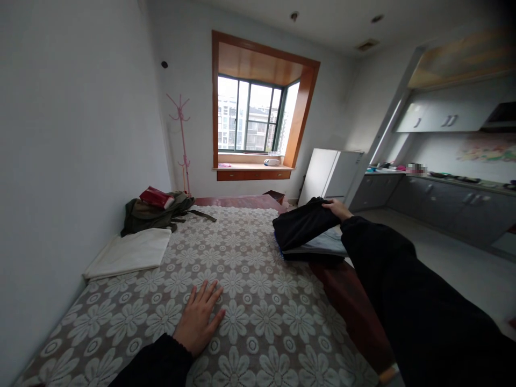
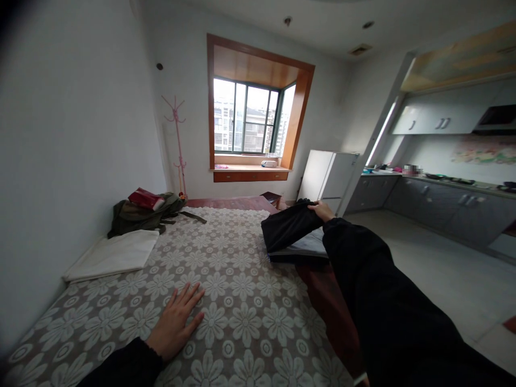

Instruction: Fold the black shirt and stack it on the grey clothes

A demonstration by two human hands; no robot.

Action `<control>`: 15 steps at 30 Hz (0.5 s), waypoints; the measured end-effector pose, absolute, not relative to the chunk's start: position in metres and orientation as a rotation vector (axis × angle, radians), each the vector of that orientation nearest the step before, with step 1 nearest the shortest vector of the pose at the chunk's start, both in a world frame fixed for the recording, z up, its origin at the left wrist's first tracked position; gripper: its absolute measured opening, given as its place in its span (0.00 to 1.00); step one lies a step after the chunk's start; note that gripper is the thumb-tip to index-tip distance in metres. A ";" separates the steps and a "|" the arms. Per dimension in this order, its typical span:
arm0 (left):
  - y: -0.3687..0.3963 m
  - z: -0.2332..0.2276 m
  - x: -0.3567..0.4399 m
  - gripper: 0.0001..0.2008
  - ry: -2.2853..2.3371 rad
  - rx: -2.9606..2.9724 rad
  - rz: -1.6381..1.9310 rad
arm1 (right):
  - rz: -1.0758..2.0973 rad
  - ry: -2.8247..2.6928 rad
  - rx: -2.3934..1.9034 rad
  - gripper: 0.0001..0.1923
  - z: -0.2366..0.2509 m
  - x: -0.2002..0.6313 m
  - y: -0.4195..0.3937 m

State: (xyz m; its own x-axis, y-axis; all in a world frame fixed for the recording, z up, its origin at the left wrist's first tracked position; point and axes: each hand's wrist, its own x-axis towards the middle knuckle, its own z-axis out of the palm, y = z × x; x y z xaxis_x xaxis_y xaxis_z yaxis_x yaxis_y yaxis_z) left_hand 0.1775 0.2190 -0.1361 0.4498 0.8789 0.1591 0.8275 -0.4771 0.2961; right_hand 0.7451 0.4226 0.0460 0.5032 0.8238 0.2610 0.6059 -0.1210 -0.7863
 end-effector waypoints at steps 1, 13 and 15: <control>0.219 -0.135 0.178 0.28 1.505 2.514 0.421 | 0.274 -1.183 -1.858 0.09 0.041 0.748 0.422; 0.216 -0.127 0.181 0.28 1.524 2.487 0.368 | 0.018 -1.349 -2.132 0.21 -0.021 0.769 0.389; 0.217 -0.127 0.181 0.28 1.523 2.492 0.375 | -0.023 -1.428 -2.154 0.26 -0.035 0.768 0.384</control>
